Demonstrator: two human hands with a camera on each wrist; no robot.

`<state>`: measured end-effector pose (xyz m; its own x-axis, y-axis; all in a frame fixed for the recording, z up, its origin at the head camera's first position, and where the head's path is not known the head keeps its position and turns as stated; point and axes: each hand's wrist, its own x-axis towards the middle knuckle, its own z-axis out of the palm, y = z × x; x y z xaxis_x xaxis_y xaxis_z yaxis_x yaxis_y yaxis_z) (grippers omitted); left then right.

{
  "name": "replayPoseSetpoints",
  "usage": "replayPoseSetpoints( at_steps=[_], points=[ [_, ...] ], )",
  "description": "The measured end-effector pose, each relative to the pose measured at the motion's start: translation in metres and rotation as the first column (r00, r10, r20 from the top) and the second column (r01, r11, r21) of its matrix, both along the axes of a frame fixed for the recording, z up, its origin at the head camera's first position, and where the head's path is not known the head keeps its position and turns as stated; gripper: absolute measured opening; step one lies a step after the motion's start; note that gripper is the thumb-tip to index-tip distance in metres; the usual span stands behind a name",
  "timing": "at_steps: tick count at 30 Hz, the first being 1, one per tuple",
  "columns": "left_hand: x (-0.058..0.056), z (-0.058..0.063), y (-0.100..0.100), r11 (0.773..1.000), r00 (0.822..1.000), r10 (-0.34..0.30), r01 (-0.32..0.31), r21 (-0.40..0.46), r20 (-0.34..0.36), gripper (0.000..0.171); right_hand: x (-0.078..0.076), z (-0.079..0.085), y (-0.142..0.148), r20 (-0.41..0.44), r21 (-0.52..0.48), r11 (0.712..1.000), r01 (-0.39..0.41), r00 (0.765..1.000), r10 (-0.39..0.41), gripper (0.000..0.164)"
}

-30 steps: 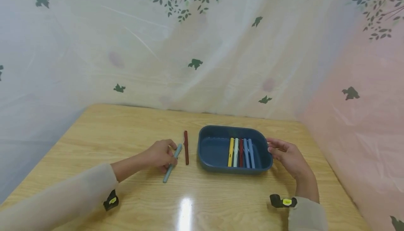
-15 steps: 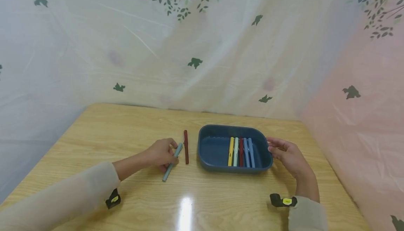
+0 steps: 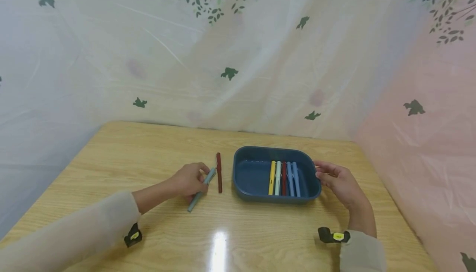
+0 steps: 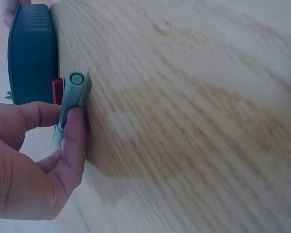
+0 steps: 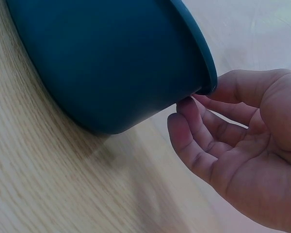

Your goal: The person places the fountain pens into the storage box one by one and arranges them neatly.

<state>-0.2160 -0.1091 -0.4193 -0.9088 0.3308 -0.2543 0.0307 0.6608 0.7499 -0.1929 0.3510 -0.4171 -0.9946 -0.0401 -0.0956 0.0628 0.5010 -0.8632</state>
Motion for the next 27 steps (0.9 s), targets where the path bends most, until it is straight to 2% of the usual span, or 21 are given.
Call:
replayPoseSetpoints(
  at_steps=[10, 27],
  points=[
    [-0.008, 0.006, -0.010, 0.996, 0.999, 0.046, -0.046, 0.071, 0.006, 0.057, 0.001, 0.000, 0.002, -0.003, -0.026, 1.000, 0.001, 1.000, -0.001, 0.049],
    [-0.022, 0.024, -0.020, 0.985, 0.998, 0.059, -0.061, 0.163, 0.021, 0.056, 0.001, 0.001, 0.000, 0.011, -0.016, 1.000, 0.008, 1.000, -0.008, 0.048]
  ],
)
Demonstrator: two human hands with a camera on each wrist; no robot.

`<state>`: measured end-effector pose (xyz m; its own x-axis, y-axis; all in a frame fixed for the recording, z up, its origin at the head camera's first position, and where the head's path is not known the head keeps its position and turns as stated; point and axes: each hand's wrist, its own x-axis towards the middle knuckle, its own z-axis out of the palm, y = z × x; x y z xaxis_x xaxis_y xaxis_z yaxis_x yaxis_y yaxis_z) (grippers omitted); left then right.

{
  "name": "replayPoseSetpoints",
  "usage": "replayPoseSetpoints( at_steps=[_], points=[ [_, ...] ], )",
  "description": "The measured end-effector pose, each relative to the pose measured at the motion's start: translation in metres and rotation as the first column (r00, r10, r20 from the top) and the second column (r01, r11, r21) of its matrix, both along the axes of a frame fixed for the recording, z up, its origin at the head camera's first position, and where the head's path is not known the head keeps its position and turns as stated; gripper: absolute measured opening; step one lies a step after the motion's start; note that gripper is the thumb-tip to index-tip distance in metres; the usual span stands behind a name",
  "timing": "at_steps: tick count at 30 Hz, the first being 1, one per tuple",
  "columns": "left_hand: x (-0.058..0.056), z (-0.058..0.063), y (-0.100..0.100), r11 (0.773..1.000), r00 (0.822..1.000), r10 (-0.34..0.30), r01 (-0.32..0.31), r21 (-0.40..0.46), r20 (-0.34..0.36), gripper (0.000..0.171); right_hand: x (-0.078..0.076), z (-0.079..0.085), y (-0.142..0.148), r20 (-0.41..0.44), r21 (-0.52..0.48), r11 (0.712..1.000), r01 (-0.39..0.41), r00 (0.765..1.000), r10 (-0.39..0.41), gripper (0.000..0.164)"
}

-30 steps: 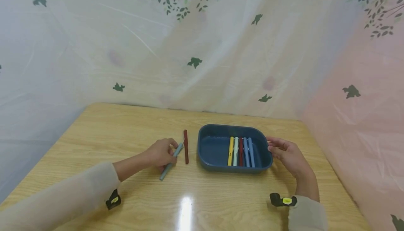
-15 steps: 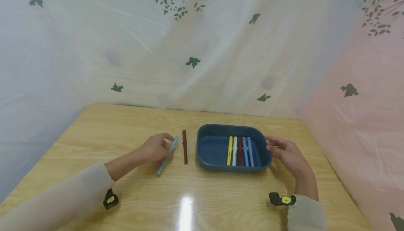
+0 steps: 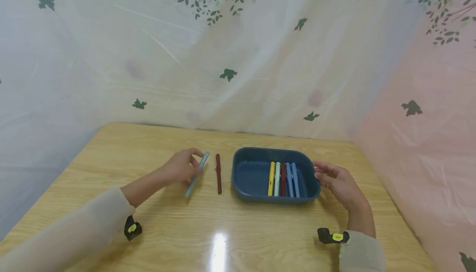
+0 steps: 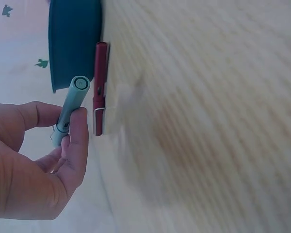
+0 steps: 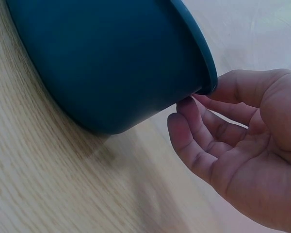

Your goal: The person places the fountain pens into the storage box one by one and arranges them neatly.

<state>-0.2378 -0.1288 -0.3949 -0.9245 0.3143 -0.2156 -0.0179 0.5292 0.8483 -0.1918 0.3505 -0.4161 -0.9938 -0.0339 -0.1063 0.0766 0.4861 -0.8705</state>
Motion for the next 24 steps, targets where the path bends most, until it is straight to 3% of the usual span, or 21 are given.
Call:
replayPoseSetpoints(
  at_steps=[11, 24],
  points=[
    [-0.012, 0.017, -0.002, 0.998, 1.000, 0.007, -0.007, 0.065, -0.001, 0.058, 0.001, 0.002, -0.001, 0.002, 0.004, 1.000, 0.004, 1.000, -0.004, 0.048],
    [-0.024, 0.027, 0.000, 0.988, 0.999, 0.034, -0.040, 0.150, 0.039, 0.058, 0.001, 0.002, -0.001, 0.006, -0.002, 1.000, 0.003, 1.000, -0.003, 0.049]
  ],
)
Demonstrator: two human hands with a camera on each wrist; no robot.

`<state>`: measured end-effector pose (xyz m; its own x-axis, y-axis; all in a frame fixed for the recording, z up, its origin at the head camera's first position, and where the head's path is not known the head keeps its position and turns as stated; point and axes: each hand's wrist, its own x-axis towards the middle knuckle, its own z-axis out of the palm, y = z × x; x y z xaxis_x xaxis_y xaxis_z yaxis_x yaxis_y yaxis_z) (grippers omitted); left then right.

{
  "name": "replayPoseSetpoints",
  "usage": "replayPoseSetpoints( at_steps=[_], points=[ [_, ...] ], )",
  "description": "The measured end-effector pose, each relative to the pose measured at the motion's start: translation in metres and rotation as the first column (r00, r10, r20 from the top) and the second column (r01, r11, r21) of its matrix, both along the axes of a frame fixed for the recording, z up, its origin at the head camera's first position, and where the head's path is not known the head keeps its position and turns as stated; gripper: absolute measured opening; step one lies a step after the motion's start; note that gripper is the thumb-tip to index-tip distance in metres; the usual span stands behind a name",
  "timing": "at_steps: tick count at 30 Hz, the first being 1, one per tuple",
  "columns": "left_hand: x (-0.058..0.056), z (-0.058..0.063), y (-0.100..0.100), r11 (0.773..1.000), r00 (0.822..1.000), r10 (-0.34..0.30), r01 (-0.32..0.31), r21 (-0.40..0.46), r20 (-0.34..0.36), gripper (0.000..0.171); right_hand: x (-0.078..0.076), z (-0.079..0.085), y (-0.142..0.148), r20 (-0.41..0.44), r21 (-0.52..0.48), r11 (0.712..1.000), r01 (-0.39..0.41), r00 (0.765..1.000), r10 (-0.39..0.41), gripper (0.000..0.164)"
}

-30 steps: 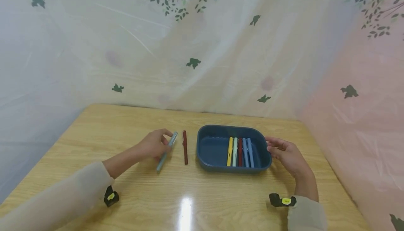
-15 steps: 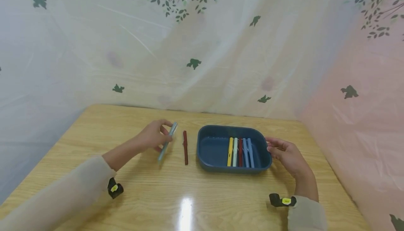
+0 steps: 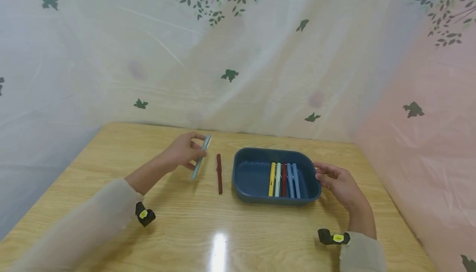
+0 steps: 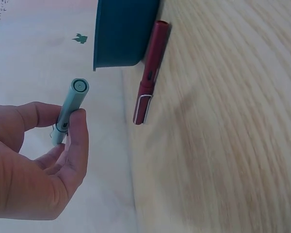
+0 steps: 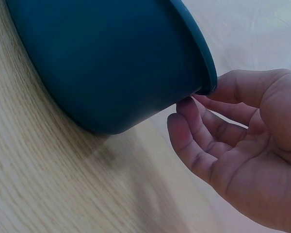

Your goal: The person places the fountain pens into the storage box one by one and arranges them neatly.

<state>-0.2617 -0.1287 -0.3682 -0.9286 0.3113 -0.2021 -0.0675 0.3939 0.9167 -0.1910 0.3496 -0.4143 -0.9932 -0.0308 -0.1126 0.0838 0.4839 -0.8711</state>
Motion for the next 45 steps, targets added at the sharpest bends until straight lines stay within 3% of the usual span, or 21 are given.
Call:
replayPoseSetpoints(
  at_steps=[25, 45],
  points=[
    [-0.010, 0.015, 0.036, 0.992, 1.000, 0.025, -0.025, 0.122, 0.004, 0.058, 0.003, 0.001, 0.001, -0.005, -0.021, 1.000, -0.001, 1.000, 0.001, 0.049],
    [-0.010, 0.005, 0.075, 0.988, 0.999, -0.018, 0.012, 0.151, 0.034, 0.058, -0.001, -0.001, 0.000, 0.005, -0.005, 1.000, -0.005, 1.000, 0.005, 0.050]
  ],
)
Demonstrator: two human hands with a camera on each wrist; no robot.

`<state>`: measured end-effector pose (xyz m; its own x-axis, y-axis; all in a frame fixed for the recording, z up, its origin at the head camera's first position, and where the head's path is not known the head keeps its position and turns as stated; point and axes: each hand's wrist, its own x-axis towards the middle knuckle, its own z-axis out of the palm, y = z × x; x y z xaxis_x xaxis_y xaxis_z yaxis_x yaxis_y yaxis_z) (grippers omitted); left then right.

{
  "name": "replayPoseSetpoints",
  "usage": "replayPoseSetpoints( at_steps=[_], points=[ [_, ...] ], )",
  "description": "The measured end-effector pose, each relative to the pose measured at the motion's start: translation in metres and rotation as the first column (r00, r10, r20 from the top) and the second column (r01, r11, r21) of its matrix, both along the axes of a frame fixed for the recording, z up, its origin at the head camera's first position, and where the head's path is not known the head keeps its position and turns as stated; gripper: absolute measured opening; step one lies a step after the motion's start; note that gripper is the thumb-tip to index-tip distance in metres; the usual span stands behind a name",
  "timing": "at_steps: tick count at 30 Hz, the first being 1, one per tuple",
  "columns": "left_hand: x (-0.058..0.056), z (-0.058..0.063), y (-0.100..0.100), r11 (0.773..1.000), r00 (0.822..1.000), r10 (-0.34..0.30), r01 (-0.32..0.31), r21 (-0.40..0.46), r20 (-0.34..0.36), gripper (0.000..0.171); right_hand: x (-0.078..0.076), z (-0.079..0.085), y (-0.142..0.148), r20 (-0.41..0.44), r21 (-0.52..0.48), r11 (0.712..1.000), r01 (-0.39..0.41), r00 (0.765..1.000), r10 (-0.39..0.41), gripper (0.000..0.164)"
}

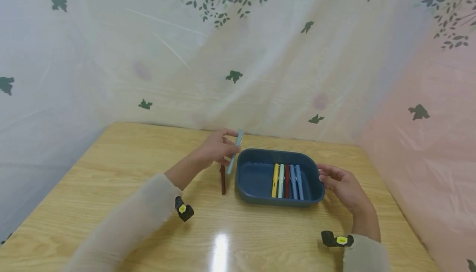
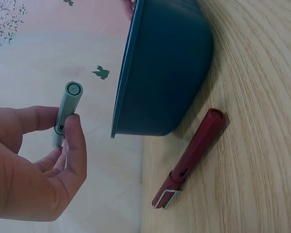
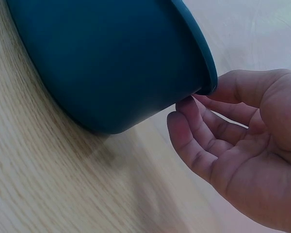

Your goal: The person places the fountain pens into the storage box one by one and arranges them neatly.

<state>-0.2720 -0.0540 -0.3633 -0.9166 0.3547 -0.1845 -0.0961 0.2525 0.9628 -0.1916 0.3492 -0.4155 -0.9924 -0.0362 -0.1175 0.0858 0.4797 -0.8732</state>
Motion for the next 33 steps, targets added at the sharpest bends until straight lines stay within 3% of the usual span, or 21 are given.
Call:
replayPoseSetpoints(
  at_steps=[8, 18, 33],
  points=[
    [0.000, -0.002, 0.018, 0.999, 0.999, -0.036, 0.036, 0.033, -0.006, 0.059, 0.000, -0.001, 0.001, -0.010, -0.004, 1.000, -0.005, 1.000, 0.005, 0.050],
    [0.001, -0.003, 0.044, 0.999, 0.999, -0.049, 0.049, -0.024, -0.013, 0.058, -0.001, -0.002, 0.000, -0.005, -0.008, 1.000, -0.007, 1.000, 0.007, 0.050],
    [0.004, -0.010, 0.070, 0.997, 0.998, -0.069, 0.068, -0.035, -0.015, 0.054, -0.001, -0.001, 0.000, -0.003, 0.020, 1.000, -0.012, 1.000, 0.012, 0.051]
  ],
)
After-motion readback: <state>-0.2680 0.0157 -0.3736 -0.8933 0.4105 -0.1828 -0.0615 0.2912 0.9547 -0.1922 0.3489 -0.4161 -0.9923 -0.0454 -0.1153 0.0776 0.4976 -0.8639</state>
